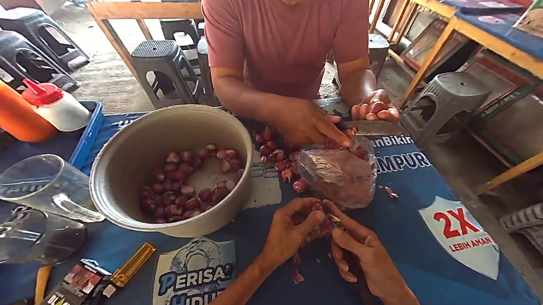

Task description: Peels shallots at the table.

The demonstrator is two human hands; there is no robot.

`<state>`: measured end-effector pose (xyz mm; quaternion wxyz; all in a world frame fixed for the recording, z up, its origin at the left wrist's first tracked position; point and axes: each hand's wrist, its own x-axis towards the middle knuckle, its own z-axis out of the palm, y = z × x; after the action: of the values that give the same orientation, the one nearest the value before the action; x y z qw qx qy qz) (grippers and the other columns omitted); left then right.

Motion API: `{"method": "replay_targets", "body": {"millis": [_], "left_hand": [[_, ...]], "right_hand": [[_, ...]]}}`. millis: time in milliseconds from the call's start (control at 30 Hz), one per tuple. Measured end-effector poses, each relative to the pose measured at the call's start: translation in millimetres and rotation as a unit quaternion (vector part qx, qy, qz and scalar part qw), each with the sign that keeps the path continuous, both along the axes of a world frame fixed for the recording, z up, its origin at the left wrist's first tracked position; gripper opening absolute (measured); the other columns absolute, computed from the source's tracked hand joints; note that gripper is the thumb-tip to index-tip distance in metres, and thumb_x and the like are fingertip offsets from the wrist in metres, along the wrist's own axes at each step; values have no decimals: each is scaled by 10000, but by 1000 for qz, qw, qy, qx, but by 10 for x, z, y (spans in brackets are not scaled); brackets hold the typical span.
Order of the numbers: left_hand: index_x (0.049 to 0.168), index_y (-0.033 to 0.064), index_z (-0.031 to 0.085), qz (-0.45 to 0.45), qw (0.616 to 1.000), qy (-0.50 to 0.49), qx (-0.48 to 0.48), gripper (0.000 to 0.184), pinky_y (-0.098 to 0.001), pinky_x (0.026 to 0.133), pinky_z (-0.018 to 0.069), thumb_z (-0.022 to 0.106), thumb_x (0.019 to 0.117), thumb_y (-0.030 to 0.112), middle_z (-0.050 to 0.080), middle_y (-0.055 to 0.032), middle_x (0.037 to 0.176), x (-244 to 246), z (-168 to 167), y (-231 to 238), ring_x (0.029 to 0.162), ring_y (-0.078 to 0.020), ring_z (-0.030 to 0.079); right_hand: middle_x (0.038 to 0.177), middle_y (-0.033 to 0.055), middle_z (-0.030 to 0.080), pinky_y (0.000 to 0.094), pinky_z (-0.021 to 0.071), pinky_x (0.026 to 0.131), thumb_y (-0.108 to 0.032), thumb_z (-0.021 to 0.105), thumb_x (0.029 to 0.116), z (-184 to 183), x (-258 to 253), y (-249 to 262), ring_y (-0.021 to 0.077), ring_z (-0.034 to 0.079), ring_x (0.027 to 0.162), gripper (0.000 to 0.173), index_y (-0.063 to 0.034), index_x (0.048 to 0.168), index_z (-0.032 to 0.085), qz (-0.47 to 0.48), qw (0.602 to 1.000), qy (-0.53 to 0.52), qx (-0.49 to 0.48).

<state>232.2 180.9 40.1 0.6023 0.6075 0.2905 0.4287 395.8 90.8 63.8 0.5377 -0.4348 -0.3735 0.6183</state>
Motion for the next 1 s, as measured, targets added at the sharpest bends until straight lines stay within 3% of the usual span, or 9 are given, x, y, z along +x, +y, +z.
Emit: {"method": "replay_targets", "body": {"millis": [200,500,667,833,1000], "left_hand": [[1151,-52,674,4,1000,9,4,249,-200,753,581,679,967,117,701,-40,974,-5,-8,3,826,-49,676],[1138,-45,700,5,998,38,53,266,-175,706,565,675,970,160,664,-47,963,2,-45,-5,784,-36,647],[1189,-44,695,13,996,48,76,291,-173,699,564,637,991,160,665,-69,1002,7,-57,2,794,-37,649],[1168,-57,695,20,997,37,66,285,-177,699,573,663,974,149,663,-66,982,4,-60,-4,780,-40,654],[1146,-51,706,19,997,45,67,271,-181,702,569,667,970,151,668,-65,973,0,-62,-16,783,-40,650]], "right_hand": [[747,-13,603,179,462,405,-130,487,1028,0,3,-2,48,525,478,545,-109,1566,403,4,1000,-6,-3],[707,-1,594,194,460,386,-111,481,1037,20,-14,15,60,517,451,470,-75,1505,498,-40,998,-38,-35],[664,-27,559,190,450,381,-136,443,1038,-4,23,-5,49,505,443,504,-104,1541,444,-31,999,3,-24],[760,-9,614,180,455,391,-129,465,1028,-37,35,-15,43,515,463,548,-124,1572,398,14,1000,16,0],[754,-6,620,188,457,388,-131,478,1033,-26,9,-21,49,513,455,506,-115,1538,462,-7,1000,-19,-16]]}}
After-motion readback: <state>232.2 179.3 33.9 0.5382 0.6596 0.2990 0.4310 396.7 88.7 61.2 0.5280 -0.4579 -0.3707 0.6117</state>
